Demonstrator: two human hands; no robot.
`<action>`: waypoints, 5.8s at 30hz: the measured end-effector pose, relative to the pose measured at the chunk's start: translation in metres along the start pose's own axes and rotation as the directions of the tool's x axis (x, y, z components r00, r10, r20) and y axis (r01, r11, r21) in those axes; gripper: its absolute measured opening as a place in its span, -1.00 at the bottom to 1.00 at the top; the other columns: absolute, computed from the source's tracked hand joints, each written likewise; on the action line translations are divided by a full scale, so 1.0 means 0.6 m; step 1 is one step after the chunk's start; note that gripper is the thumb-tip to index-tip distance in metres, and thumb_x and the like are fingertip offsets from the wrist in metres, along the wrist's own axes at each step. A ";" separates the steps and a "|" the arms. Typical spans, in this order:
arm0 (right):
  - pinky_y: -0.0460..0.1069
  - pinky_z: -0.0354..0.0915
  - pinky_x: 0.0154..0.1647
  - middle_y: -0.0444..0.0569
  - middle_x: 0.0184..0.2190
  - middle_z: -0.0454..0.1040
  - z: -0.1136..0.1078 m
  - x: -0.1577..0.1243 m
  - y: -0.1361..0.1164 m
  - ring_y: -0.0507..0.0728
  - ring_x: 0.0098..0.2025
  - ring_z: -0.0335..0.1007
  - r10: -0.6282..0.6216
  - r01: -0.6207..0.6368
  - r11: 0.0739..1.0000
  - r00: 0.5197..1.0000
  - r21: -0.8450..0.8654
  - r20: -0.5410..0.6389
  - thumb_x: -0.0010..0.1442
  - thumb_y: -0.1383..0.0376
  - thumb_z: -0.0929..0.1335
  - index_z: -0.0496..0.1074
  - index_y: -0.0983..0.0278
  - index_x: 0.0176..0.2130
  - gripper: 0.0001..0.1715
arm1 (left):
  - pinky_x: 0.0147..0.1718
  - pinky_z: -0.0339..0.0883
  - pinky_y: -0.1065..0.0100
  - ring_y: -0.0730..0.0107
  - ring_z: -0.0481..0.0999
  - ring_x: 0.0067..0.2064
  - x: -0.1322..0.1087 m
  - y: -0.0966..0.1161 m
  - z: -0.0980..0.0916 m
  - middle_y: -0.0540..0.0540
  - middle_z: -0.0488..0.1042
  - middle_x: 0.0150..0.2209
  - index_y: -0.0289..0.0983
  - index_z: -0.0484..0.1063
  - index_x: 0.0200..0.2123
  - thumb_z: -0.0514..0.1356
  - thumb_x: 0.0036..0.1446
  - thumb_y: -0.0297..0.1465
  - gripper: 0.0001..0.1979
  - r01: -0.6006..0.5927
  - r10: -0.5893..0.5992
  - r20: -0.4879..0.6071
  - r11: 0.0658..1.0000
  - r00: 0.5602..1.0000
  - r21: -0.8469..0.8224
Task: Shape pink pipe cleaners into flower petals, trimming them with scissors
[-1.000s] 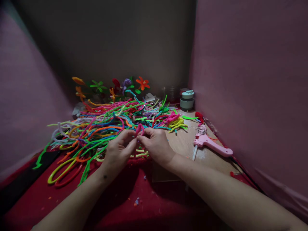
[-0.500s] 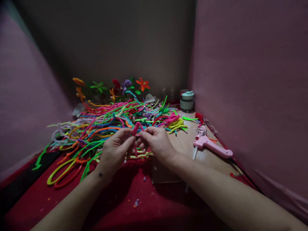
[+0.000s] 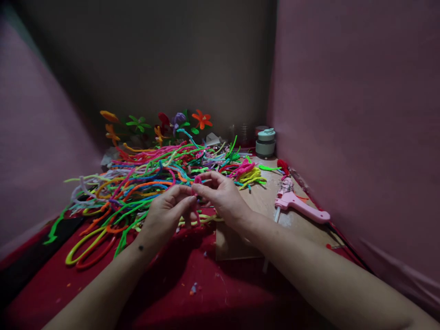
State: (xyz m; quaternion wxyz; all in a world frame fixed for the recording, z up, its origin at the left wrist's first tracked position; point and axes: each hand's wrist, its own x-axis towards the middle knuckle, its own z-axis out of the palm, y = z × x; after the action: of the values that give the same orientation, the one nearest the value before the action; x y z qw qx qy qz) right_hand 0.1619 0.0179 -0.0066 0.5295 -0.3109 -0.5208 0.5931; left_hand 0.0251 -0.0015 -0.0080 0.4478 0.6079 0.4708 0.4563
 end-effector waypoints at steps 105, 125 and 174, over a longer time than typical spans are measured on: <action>-0.09 -0.17 -0.68 -0.25 -0.81 0.13 0.020 -0.018 0.029 -0.10 -0.74 -0.08 0.336 -0.332 0.938 0.941 -0.100 0.029 -0.21 0.36 0.35 0.28 0.32 -0.72 -0.82 | -0.64 -0.05 0.48 0.59 0.08 -0.66 0.016 0.008 -0.036 0.11 0.11 -0.74 -0.29 0.25 -0.69 0.13 -0.04 -0.26 -0.70 -0.016 0.001 0.037 0.918 0.999 0.397; -0.11 -0.18 -0.73 -0.23 -0.82 0.16 0.014 -0.014 0.031 -0.11 -0.77 -0.06 0.322 -0.313 0.944 0.942 -0.101 0.094 -0.13 0.32 0.36 0.29 0.31 -0.69 -0.79 | -0.64 0.06 0.49 0.55 0.20 -0.63 0.013 0.011 -0.039 0.06 0.28 -0.66 -0.31 0.31 -0.54 0.10 0.00 -0.25 -0.77 0.018 -0.020 0.003 0.952 1.000 0.305; -0.11 -0.06 -0.62 -0.25 -0.72 0.19 0.012 -0.008 0.027 -0.08 -0.67 0.00 0.168 -0.175 0.982 0.980 -0.064 -0.104 -0.13 0.23 0.38 0.26 0.31 -0.62 -0.75 | -0.52 0.09 0.45 0.49 0.27 -0.52 0.005 0.008 -0.040 0.00 0.34 -0.54 -0.30 0.34 -0.49 0.03 0.10 -0.37 -0.81 -0.321 0.249 0.209 0.616 0.946 0.719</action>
State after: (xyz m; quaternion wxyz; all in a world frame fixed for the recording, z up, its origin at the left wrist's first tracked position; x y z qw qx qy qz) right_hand 0.1513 0.0128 -0.0211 0.4897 -0.4025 -0.4865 0.6012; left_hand 0.0029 0.0037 0.0014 0.1022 0.8237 0.4927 0.2615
